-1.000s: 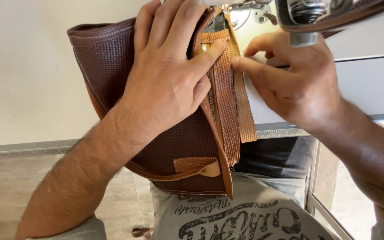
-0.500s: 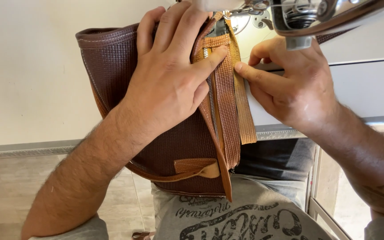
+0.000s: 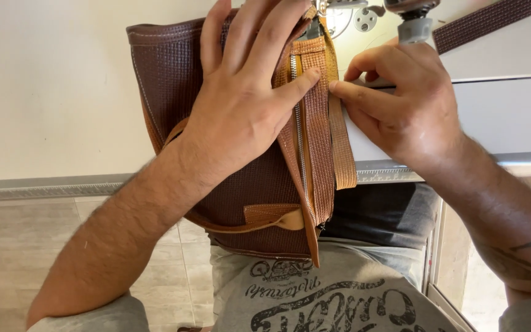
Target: Marking and cutting leather pieces and then sewing a zipper onto a leather bag using an industrial sewing machine.
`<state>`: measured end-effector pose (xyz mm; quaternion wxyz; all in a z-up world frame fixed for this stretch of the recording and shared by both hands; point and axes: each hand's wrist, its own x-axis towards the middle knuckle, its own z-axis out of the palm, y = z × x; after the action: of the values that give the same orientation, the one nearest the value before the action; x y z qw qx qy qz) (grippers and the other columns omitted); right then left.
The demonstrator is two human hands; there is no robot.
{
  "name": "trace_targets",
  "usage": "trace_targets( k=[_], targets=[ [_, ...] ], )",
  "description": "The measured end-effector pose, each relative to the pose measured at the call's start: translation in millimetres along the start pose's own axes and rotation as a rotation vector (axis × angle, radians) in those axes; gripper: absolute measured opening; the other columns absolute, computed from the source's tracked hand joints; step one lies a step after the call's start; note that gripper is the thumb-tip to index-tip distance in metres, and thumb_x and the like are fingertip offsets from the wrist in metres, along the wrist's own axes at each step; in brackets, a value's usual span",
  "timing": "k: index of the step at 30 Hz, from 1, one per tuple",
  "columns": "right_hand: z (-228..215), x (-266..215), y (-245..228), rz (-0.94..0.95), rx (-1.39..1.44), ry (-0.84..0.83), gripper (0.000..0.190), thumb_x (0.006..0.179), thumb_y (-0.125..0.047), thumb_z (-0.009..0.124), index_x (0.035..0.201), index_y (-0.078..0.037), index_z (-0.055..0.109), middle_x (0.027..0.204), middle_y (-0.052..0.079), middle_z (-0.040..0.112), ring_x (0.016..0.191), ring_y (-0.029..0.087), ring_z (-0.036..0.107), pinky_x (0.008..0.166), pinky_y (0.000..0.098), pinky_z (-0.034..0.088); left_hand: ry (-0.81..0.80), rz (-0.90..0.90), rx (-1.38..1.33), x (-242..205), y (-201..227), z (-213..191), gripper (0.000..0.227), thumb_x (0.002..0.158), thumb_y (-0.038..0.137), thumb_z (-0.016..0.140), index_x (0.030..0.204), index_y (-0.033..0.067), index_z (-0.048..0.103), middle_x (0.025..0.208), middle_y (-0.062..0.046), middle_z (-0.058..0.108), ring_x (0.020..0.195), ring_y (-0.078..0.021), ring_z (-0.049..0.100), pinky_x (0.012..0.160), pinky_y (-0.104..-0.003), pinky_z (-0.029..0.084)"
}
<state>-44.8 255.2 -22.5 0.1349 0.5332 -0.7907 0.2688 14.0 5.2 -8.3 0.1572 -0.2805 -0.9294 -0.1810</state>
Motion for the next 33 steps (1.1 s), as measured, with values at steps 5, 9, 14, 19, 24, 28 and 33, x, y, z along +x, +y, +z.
trace_targets(
  k=[5,9,14,19,24,28,33],
  targets=[
    [-5.1,3.0,-9.6,-0.050,-0.120,0.005,0.006,0.107,0.004,0.079,0.111,-0.001,0.077,0.102,0.015,0.067,0.084,0.033,0.057,0.069,0.0439,0.040,0.244,0.171,0.291,4.0,19.1,-5.2,0.021,0.108,0.001,0.068,0.088,0.0016,0.071,0.111,-0.009,0.066,0.118,-0.0279,0.055,0.106,-0.042,0.047],
    [-7.5,-3.9,-18.1,-0.066,-0.151,0.002,0.007,0.105,0.000,0.084,0.106,-0.001,0.076,0.101,0.016,0.068,0.084,0.032,0.059,0.068,0.0420,0.042,0.198,0.139,0.238,-0.4,30.2,-4.5,0.011,0.112,0.005,0.065,0.106,0.0021,0.074,0.113,-0.010,0.072,0.127,-0.0335,0.052,0.112,-0.049,0.039],
    [-8.9,-17.4,-36.5,-0.023,-0.123,0.004,0.009,0.102,0.004,0.084,0.103,-0.001,0.077,0.093,0.013,0.068,0.079,0.029,0.058,0.063,0.0394,0.040,-0.024,-0.109,0.146,-2.9,51.1,-1.9,0.034,0.093,0.017,0.080,0.123,0.0007,0.076,0.135,-0.018,0.070,0.147,-0.0345,0.025,0.115,-0.074,0.017],
    [-7.8,-21.4,-49.0,0.017,-0.086,0.041,0.005,0.104,0.007,0.077,0.104,0.001,0.077,0.096,0.017,0.068,0.080,0.031,0.059,0.067,0.0420,0.044,-0.186,-0.151,0.095,-6.8,52.0,-7.3,0.080,0.071,0.026,0.086,0.142,-0.0002,0.061,0.155,-0.016,0.050,0.148,-0.0373,0.010,0.112,-0.083,0.014],
    [-5.5,-23.2,-57.5,0.049,-0.039,0.078,0.005,0.103,0.009,0.073,0.104,0.004,0.076,0.100,0.019,0.069,0.084,0.034,0.060,0.070,0.0441,0.046,-0.203,-0.093,0.036,-11.7,39.8,-11.9,0.073,0.073,0.020,0.084,0.141,0.0023,0.065,0.157,-0.015,0.048,0.149,-0.0396,0.010,0.111,-0.083,0.011],
    [-3.2,-26.5,-60.6,0.069,-0.034,0.096,0.008,0.100,0.011,0.075,0.101,0.003,0.076,0.103,0.020,0.070,0.086,0.035,0.062,0.072,0.0441,0.049,-0.185,-0.033,0.011,-12.3,34.4,-14.8,0.065,0.077,0.013,0.078,0.139,-0.0011,0.066,0.154,-0.014,0.051,0.148,-0.0402,0.014,0.112,-0.082,0.014],
    [-1.1,-27.8,-58.8,0.053,-0.087,0.096,0.008,0.099,0.010,0.076,0.101,0.002,0.076,0.102,0.020,0.072,0.086,0.034,0.063,0.068,0.0428,0.047,-0.179,-0.036,-0.047,-11.5,30.4,-14.7,0.072,0.078,0.009,0.076,0.145,-0.0074,0.057,0.157,-0.013,0.049,0.149,-0.0401,0.015,0.116,-0.078,0.012]
  ],
)
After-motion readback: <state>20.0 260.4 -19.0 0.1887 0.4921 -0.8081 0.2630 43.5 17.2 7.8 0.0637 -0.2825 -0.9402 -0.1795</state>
